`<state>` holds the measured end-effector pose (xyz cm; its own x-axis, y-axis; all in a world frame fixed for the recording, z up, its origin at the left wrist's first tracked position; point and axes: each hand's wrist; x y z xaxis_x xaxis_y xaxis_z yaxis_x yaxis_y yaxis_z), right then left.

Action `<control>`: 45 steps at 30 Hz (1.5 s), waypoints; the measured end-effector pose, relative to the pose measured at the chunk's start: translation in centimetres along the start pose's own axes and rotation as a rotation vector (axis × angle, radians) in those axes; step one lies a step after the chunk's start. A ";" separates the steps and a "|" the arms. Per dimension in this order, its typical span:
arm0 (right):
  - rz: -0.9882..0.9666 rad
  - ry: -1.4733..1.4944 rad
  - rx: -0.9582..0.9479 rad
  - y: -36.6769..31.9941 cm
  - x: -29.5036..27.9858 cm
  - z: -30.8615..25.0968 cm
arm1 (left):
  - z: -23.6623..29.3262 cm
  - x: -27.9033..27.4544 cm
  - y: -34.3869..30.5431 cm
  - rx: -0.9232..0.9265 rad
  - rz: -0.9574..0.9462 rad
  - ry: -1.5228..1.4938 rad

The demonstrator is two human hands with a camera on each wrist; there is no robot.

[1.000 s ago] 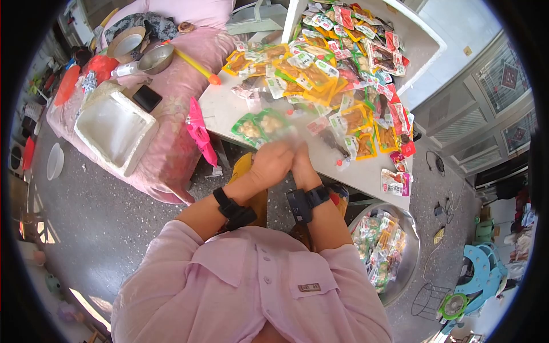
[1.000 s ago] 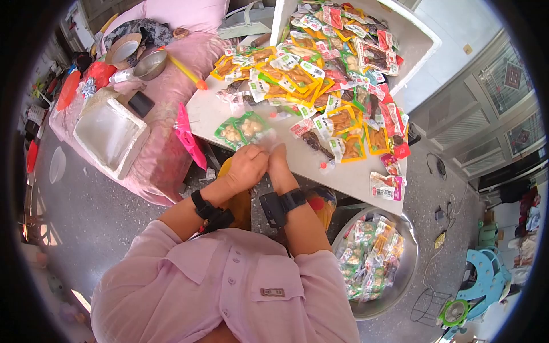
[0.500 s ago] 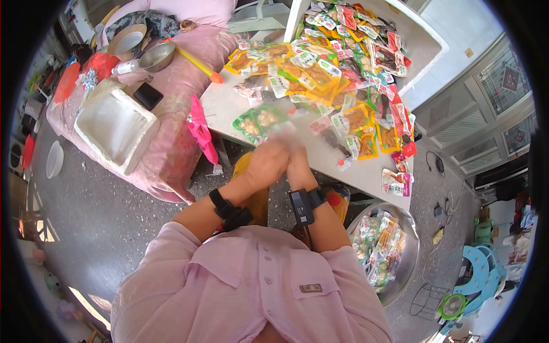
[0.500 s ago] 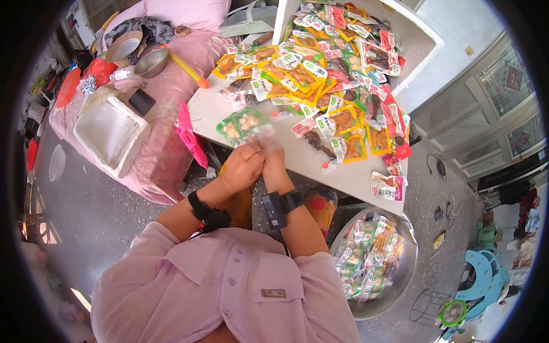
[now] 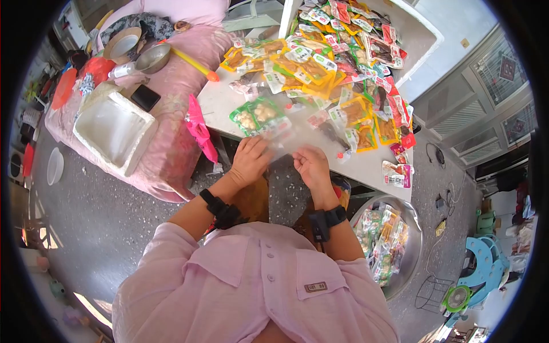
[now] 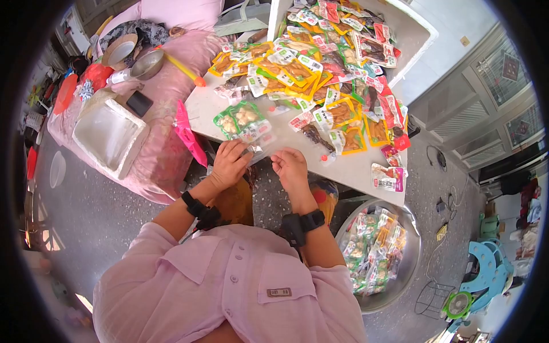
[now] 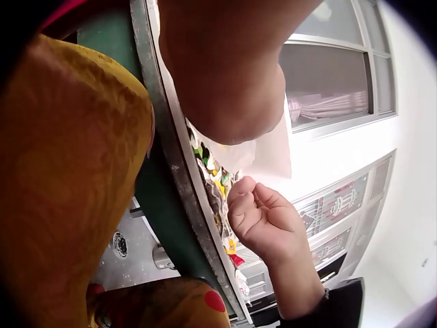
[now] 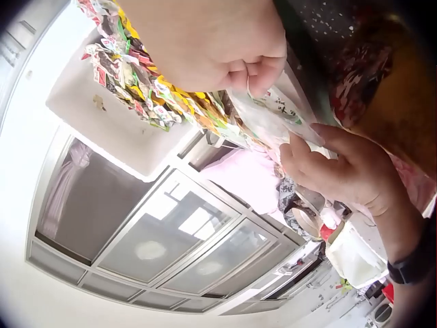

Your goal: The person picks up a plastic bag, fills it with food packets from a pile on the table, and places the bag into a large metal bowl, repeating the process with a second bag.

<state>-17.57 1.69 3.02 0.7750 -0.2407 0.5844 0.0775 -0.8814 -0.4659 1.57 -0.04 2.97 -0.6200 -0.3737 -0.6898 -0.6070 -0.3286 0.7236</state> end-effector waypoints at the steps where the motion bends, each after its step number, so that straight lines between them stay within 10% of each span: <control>1: 0.051 -0.087 -0.053 -0.3 0.0 -0.4 | -0.2 0.0 0.0 -0.002 0.001 -0.034; 6: 0.167 -0.864 -0.713 0.1 -0.8 -2.6 | -1.6 -2.0 2.3 -0.077 0.120 -0.219; 18: -0.186 -1.298 -0.647 -5.7 7.0 -9.2 | -1.4 -8.1 7.7 -0.645 0.120 -1.040; 25: -0.154 -1.613 -0.917 -9.4 6.6 -6.7 | 3.3 -8.8 6.7 -0.364 0.169 -0.757; 37: 0.149 -1.338 -0.825 -16.8 -3.1 -7.7 | 1.9 -2.9 2.4 -0.633 -0.143 -1.086; 45: 0.495 -0.831 -0.546 -25.4 -12.9 -9.4 | 1.4 0.2 -2.7 -0.613 -0.335 -0.786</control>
<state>-35.43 23.36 13.51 0.8392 -0.4480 -0.3081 -0.4847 -0.8733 -0.0502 2.42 1.97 0.82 -0.7484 0.4134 -0.5187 -0.5876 -0.7759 0.2295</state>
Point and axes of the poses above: each hand's wrist, its own y-axis towards the middle knuckle, its own x-axis out of the palm, z = x × y, and after that the axes turned 11 degrees about x, right-handed
